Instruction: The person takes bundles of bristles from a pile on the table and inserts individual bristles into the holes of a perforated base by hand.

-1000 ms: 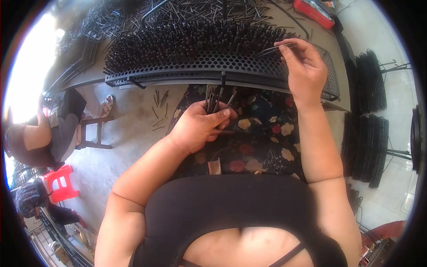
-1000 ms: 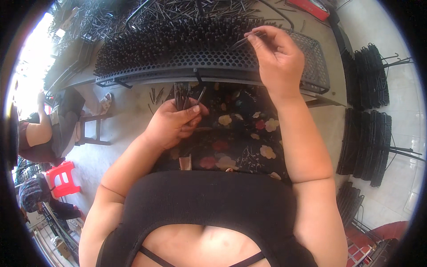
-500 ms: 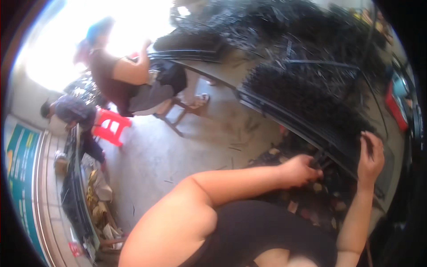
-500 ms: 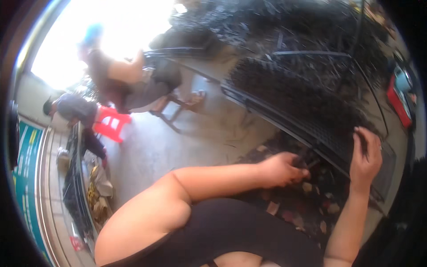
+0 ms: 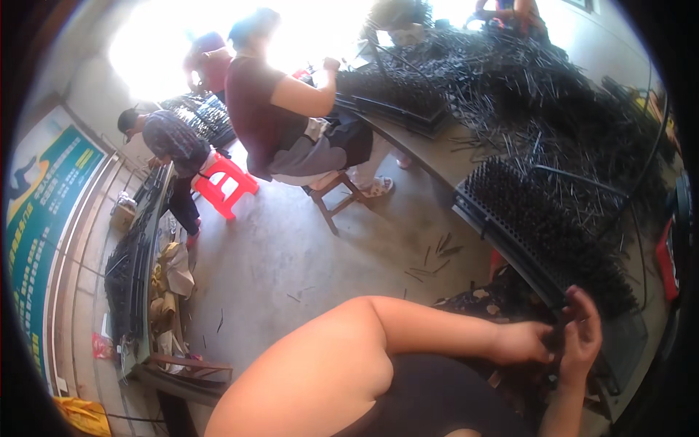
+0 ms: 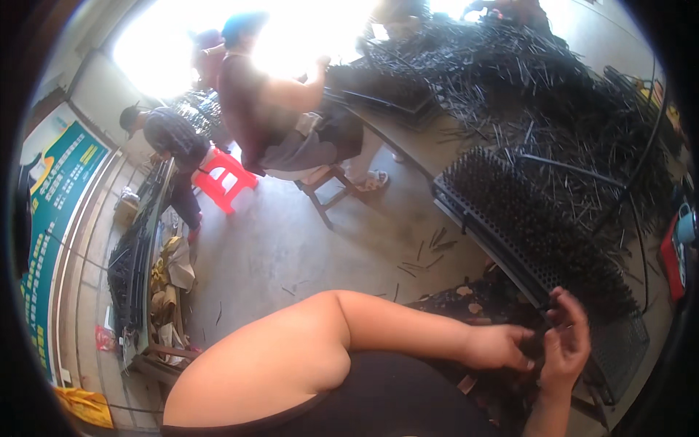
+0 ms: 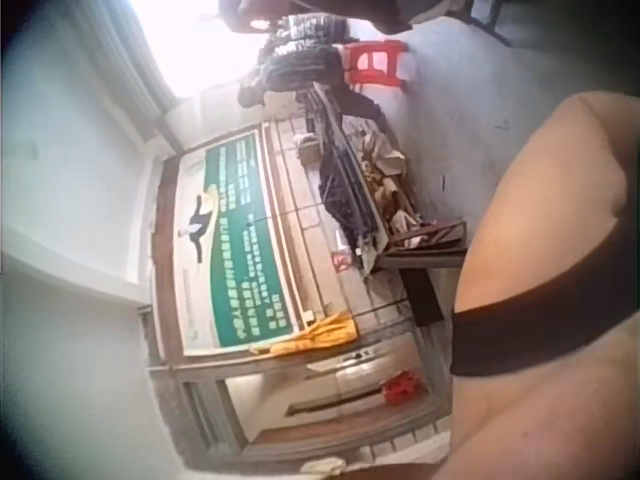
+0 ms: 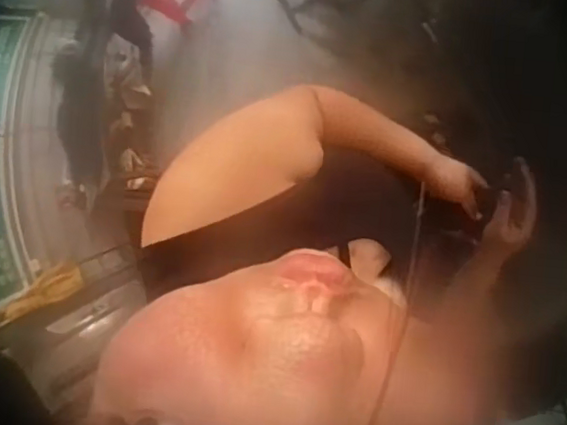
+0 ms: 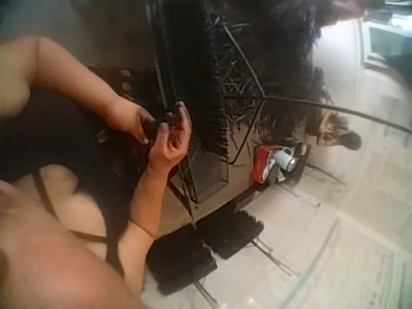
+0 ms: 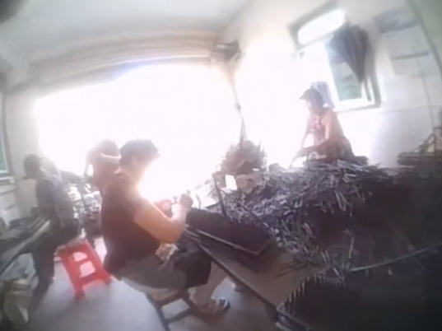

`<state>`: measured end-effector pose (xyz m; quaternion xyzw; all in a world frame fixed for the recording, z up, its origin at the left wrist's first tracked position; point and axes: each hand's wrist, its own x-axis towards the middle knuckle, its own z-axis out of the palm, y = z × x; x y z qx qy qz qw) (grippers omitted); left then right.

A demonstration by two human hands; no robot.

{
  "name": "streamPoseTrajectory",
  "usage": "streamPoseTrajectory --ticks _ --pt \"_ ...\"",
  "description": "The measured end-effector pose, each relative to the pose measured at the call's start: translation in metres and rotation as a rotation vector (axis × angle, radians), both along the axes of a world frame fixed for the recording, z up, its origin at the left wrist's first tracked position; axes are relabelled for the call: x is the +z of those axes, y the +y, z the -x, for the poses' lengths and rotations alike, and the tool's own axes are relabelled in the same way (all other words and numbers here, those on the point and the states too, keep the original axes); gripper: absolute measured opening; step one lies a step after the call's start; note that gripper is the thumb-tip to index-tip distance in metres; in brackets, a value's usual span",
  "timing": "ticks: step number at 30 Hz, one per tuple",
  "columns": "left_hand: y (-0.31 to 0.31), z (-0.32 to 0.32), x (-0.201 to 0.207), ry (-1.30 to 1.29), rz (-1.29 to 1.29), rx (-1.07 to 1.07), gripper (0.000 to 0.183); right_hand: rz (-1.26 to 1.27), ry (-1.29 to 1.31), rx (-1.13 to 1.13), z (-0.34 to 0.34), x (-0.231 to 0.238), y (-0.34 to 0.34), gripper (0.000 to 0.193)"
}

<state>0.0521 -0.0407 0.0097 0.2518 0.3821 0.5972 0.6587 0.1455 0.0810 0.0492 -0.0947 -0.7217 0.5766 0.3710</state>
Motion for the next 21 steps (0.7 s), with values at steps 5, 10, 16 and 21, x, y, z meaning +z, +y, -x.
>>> streamPoseTrajectory --ticks 5,10,16,21 --pt "-0.004 0.001 -0.015 0.272 -0.343 -0.111 0.03 -0.35 -0.32 0.318 -0.009 0.006 -0.026 0.018" --pt "-0.004 0.007 -0.021 0.763 -0.643 -0.148 0.033 -0.513 -0.263 0.29 -0.017 0.0 -0.027 0.017" --pt "-0.006 -0.001 0.003 0.11 0.033 0.063 0.015 0.186 -0.151 0.053 -0.03 -0.031 -0.001 0.041" --pt "0.001 -0.008 -0.002 -0.169 0.059 0.12 0.014 -0.177 -0.194 -0.177 -0.038 -0.087 0.03 0.027"
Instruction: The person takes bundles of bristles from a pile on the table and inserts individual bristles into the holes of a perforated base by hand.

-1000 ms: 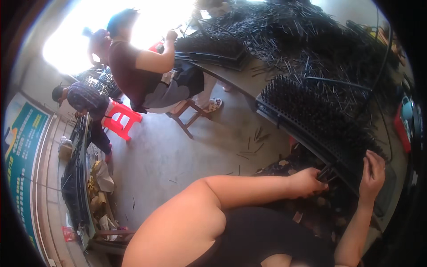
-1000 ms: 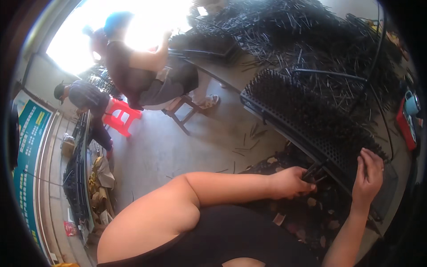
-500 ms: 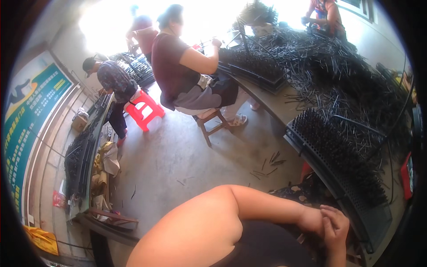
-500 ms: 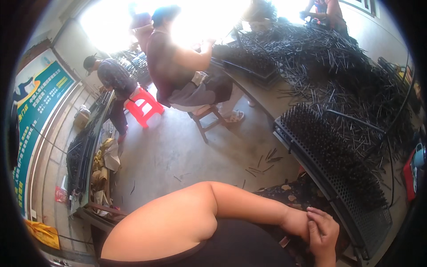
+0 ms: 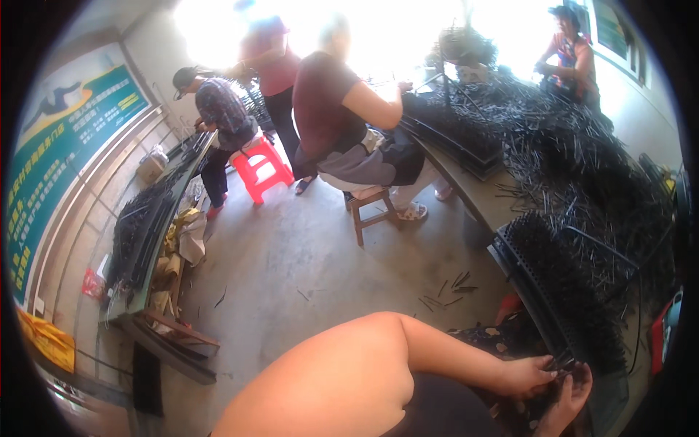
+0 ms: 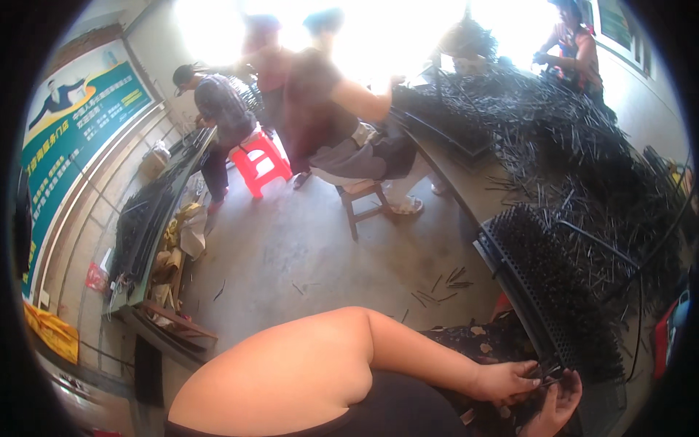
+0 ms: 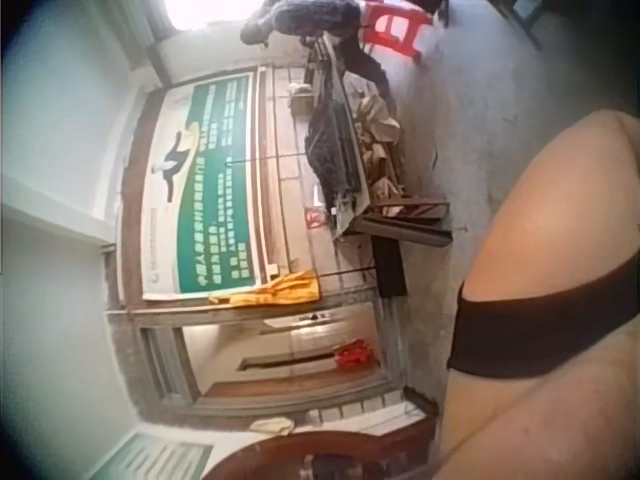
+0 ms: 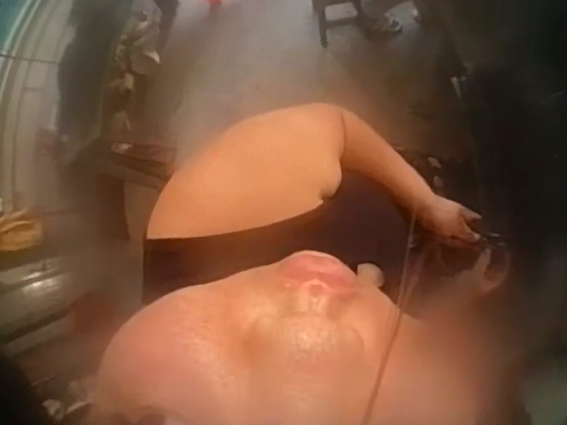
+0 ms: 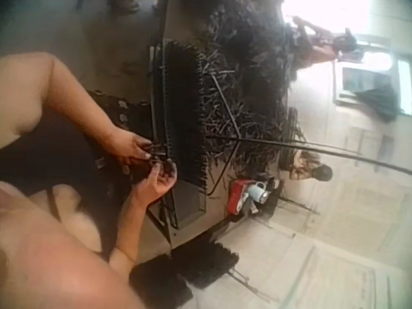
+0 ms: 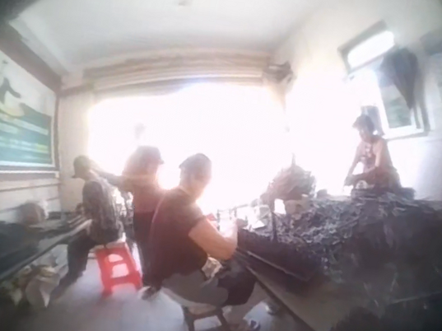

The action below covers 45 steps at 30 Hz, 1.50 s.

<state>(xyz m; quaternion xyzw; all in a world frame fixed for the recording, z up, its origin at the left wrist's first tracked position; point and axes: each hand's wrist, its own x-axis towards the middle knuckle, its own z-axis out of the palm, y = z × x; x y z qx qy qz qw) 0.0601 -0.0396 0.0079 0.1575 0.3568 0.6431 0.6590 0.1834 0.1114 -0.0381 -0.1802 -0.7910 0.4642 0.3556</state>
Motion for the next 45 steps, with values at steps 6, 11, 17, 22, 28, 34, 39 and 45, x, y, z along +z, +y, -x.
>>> streamPoseTrajectory --ticks 6,11,17,22,28,34,39,45 --pt "0.003 -0.003 -0.005 0.124 -0.033 0.018 0.032 0.061 -0.197 0.059 0.005 0.073 -0.045 0.033" --pt "-0.005 0.004 0.008 0.458 0.128 -0.002 0.026 0.457 -0.265 0.084 0.0 0.072 -0.03 0.022" --pt "-0.007 0.003 0.011 0.565 0.199 -0.087 0.03 0.462 -0.208 0.024 -0.011 0.056 -0.014 0.019" --pt "0.003 -0.012 0.014 0.443 0.206 0.013 0.027 0.456 -0.033 -0.108 -0.017 0.063 -0.015 0.039" --pt "-0.014 0.015 0.017 0.514 0.368 -0.028 0.029 0.529 -0.081 -0.044 0.019 0.088 -0.022 0.025" --pt "0.009 0.016 0.004 0.222 0.348 -0.156 0.019 0.276 0.304 -0.31 -0.011 0.081 0.043 0.022" --pt "0.012 0.011 0.003 0.217 0.361 -0.118 0.016 0.08 0.347 -0.321 -0.002 0.076 0.055 0.019" --pt "0.008 0.013 0.009 0.219 0.4 -0.144 0.015 -0.172 0.186 -0.328 0.009 0.082 0.065 0.017"
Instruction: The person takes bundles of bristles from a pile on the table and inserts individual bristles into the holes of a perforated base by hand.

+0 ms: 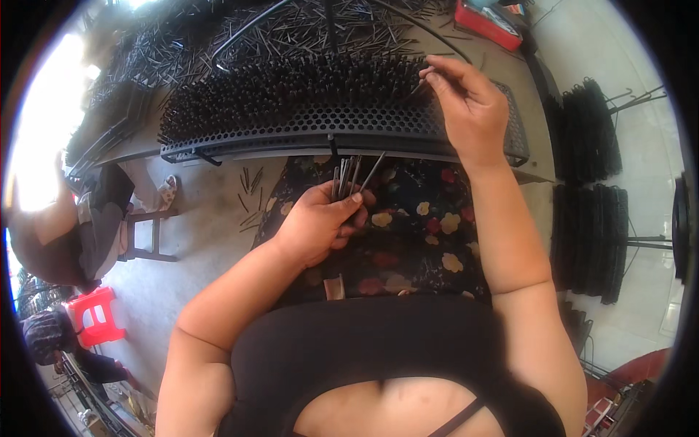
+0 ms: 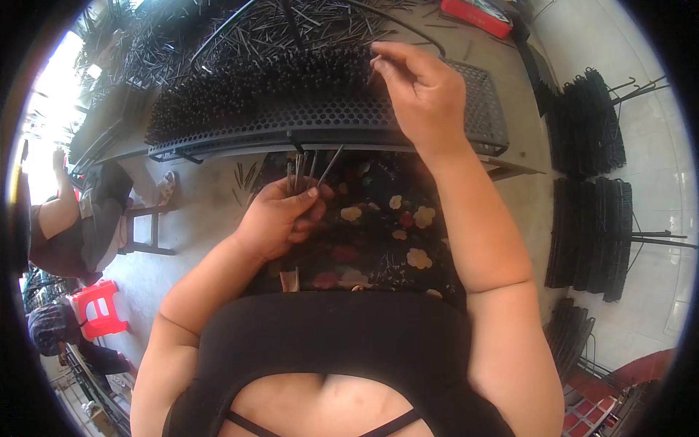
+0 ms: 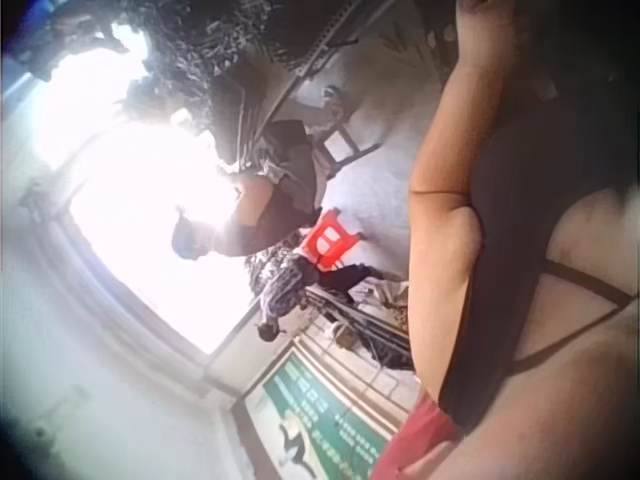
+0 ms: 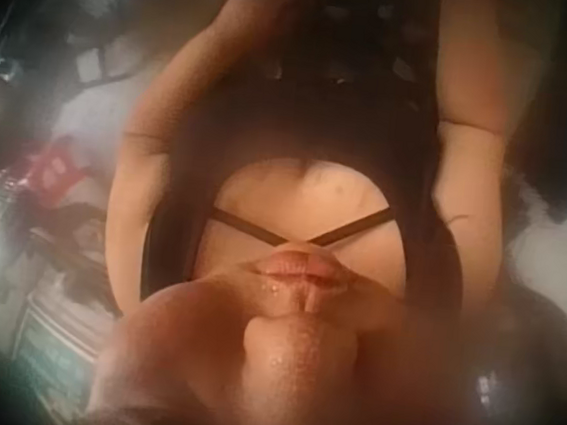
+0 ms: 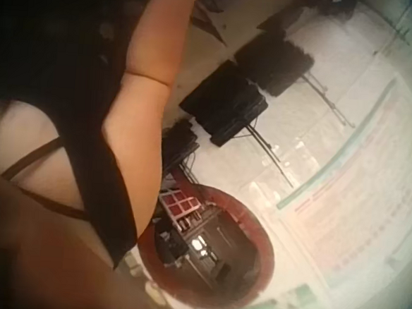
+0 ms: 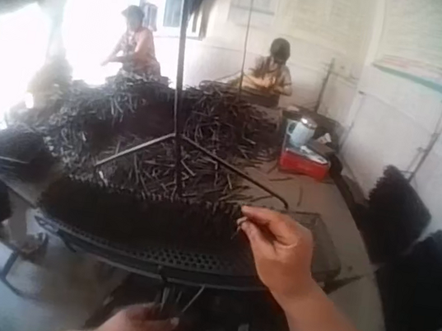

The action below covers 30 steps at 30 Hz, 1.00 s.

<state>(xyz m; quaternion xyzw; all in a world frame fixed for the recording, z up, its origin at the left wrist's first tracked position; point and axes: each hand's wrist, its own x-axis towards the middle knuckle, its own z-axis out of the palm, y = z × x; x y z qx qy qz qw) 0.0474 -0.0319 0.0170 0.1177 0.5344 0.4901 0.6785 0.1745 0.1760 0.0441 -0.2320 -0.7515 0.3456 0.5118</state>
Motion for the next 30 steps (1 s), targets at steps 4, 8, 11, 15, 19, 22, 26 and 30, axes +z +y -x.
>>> streamPoseTrajectory --ticks 4,8,11,15,19,22,26,30 --pt "0.001 0.002 -0.001 -0.015 0.002 0.0 0.016 -0.137 -0.072 0.041 0.004 0.008 0.003 0.017" --pt "0.002 0.004 -0.003 -0.013 -0.005 -0.011 0.016 -0.249 -0.156 0.058 0.005 0.015 0.01 0.017" --pt "0.002 0.005 -0.001 -0.022 -0.02 0.003 0.016 -0.268 -0.172 0.113 0.005 0.018 0.008 0.017" --pt "0.003 0.004 -0.003 -0.017 0.001 0.021 0.016 -0.295 -0.217 0.11 0.003 0.014 0.005 0.017" --pt "0.0 0.003 -0.004 -0.001 -0.013 -0.004 0.016 -0.448 -0.324 0.06 0.005 0.008 0.007 0.019" --pt "-0.002 0.003 -0.004 0.002 -0.028 -0.018 0.016 -0.597 -0.382 0.036 0.006 0.009 0.009 0.02" --pt "-0.001 0.004 -0.006 0.0 -0.059 -0.036 0.017 -0.525 -0.41 0.092 0.005 0.012 0.006 0.02" --pt "0.0 0.005 -0.005 -0.005 -0.073 -0.043 0.018 -0.619 -0.428 0.095 0.007 0.013 0.009 0.02"
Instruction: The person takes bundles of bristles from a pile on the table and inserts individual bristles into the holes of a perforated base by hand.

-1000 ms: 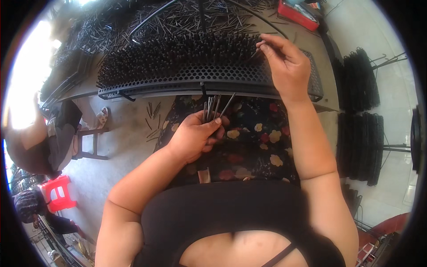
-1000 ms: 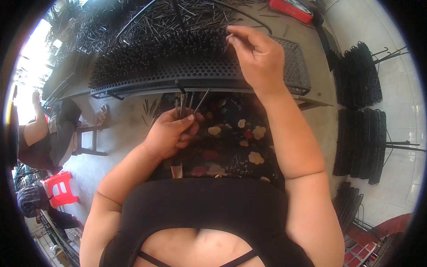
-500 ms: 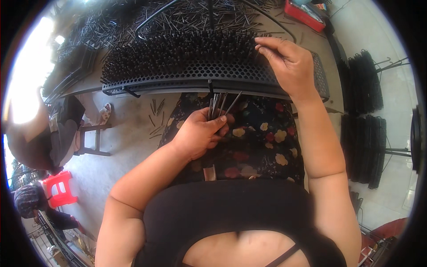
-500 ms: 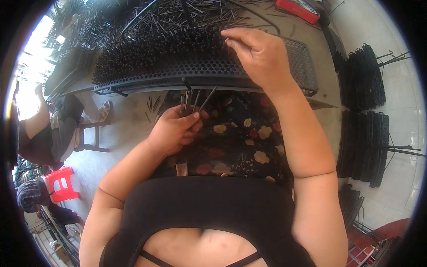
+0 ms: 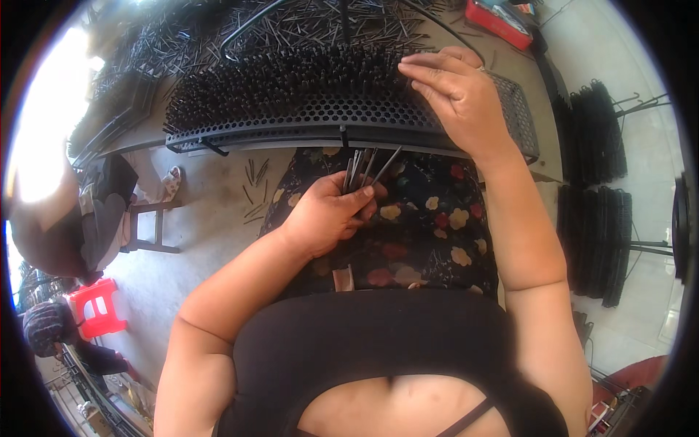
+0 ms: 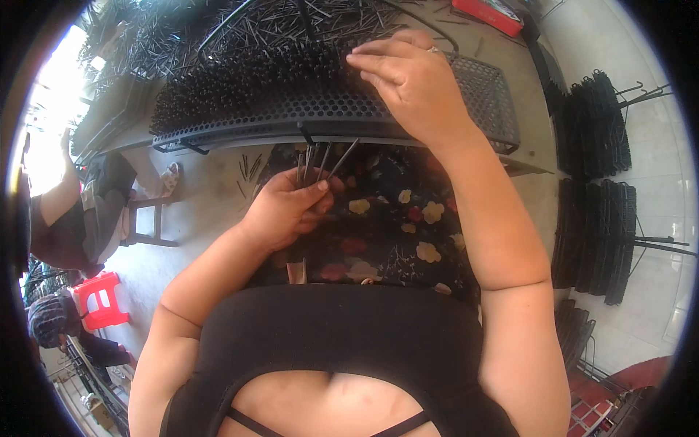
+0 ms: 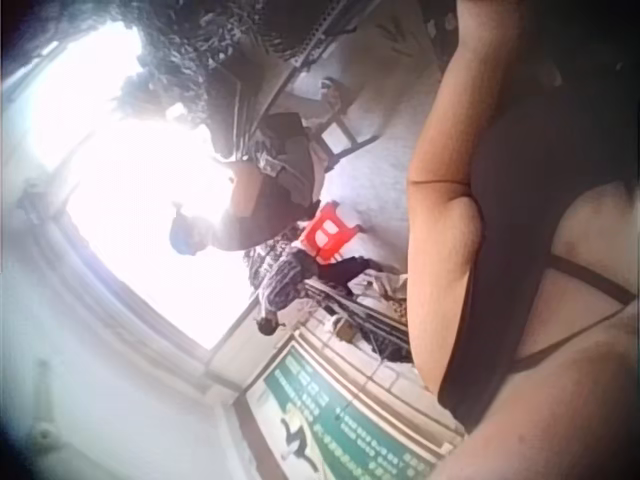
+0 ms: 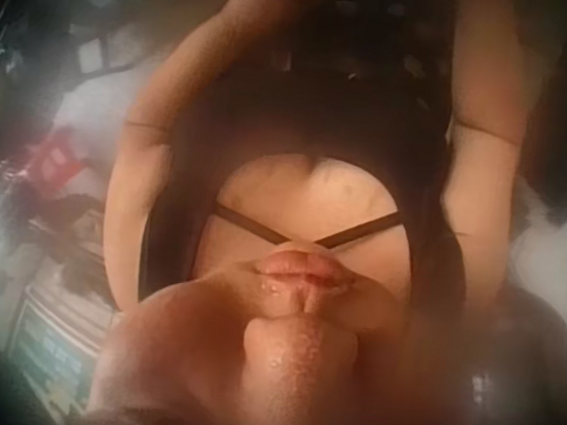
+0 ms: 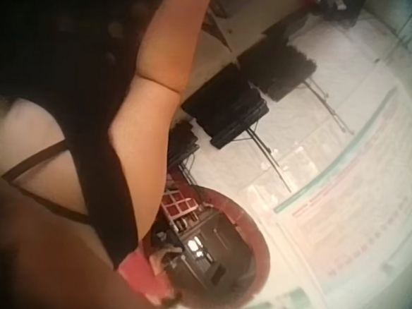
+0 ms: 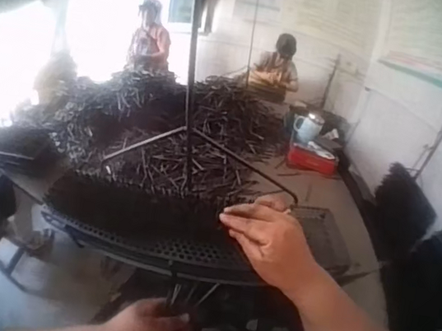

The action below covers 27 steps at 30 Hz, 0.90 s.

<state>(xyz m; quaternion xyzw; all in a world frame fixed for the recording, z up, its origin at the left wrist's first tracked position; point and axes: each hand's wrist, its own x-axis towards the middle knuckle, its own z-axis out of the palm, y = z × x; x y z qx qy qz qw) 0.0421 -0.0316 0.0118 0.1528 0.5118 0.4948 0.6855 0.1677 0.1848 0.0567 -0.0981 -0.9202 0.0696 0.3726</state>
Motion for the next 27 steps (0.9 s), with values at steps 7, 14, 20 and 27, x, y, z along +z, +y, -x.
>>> streamPoseTrajectory --ticks 7,14,20,27 --pt "-0.003 0.001 -0.002 -0.139 -0.06 0.029 0.019 -0.022 0.067 -0.083 -0.005 -0.004 -0.009 0.016" --pt "-0.005 -0.003 -0.001 -0.204 -0.208 0.056 0.018 1.429 0.11 0.162 -0.016 -0.016 -0.087 0.022" --pt "-0.007 -0.007 -0.003 -0.073 -0.203 -0.059 0.022 1.583 0.049 0.219 -0.019 -0.02 -0.091 0.017" --pt "-0.004 -0.004 0.004 -0.147 -0.071 -0.056 0.017 0.778 0.46 -0.144 -0.041 0.019 -0.024 0.013"
